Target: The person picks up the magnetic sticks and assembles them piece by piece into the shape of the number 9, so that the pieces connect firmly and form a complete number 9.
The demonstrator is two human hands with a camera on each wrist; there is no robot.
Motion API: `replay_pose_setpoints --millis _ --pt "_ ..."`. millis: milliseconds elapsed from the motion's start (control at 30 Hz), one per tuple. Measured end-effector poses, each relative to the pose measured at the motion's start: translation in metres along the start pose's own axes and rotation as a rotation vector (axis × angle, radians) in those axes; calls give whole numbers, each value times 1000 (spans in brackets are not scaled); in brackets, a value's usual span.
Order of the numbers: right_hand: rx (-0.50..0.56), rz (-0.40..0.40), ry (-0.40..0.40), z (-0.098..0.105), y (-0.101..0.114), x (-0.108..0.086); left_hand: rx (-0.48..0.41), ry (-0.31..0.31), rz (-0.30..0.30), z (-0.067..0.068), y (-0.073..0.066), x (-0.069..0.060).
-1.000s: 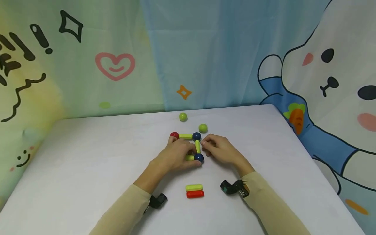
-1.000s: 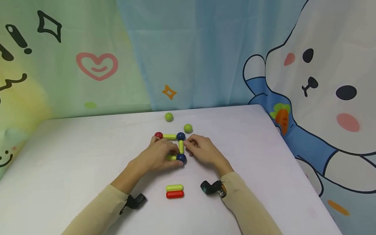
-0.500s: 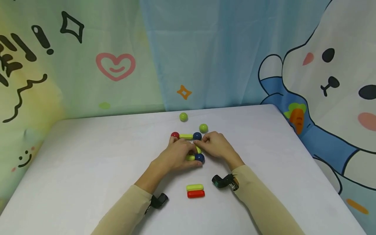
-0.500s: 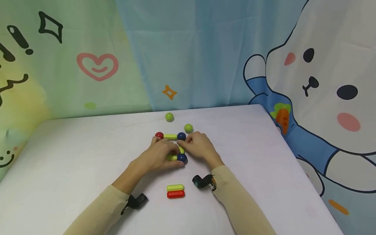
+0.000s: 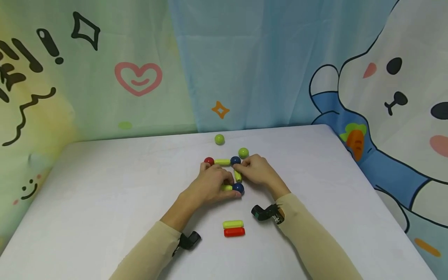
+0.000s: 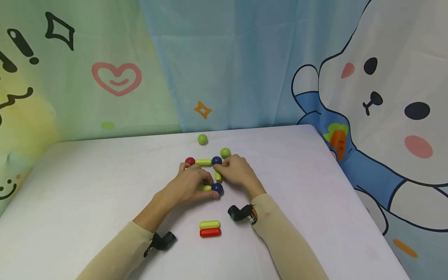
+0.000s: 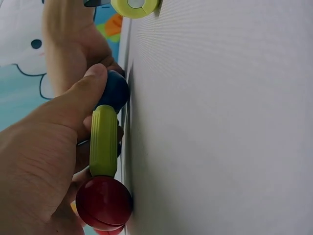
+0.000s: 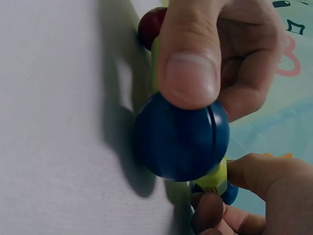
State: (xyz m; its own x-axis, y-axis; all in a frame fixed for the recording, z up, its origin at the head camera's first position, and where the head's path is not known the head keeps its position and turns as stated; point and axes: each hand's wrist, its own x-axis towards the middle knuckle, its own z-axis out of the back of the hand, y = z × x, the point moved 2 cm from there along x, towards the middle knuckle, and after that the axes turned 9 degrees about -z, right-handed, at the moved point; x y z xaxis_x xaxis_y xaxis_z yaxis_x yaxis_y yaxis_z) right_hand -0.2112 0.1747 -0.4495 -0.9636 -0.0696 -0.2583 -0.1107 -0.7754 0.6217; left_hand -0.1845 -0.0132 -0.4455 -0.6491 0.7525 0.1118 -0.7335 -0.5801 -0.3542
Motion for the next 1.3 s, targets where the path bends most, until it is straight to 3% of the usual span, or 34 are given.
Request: replay_pose_setpoints --millis 533,800,1300 --pt "49 -22 50 1 5 -5 -32 -30 42 0 5 -2" --pt "36 -13 53 0 5 -4 -35 -43 20 1 5 -1" --pt "35 -6 42 -2 6 -2 -37 -68 32 -2 6 0"
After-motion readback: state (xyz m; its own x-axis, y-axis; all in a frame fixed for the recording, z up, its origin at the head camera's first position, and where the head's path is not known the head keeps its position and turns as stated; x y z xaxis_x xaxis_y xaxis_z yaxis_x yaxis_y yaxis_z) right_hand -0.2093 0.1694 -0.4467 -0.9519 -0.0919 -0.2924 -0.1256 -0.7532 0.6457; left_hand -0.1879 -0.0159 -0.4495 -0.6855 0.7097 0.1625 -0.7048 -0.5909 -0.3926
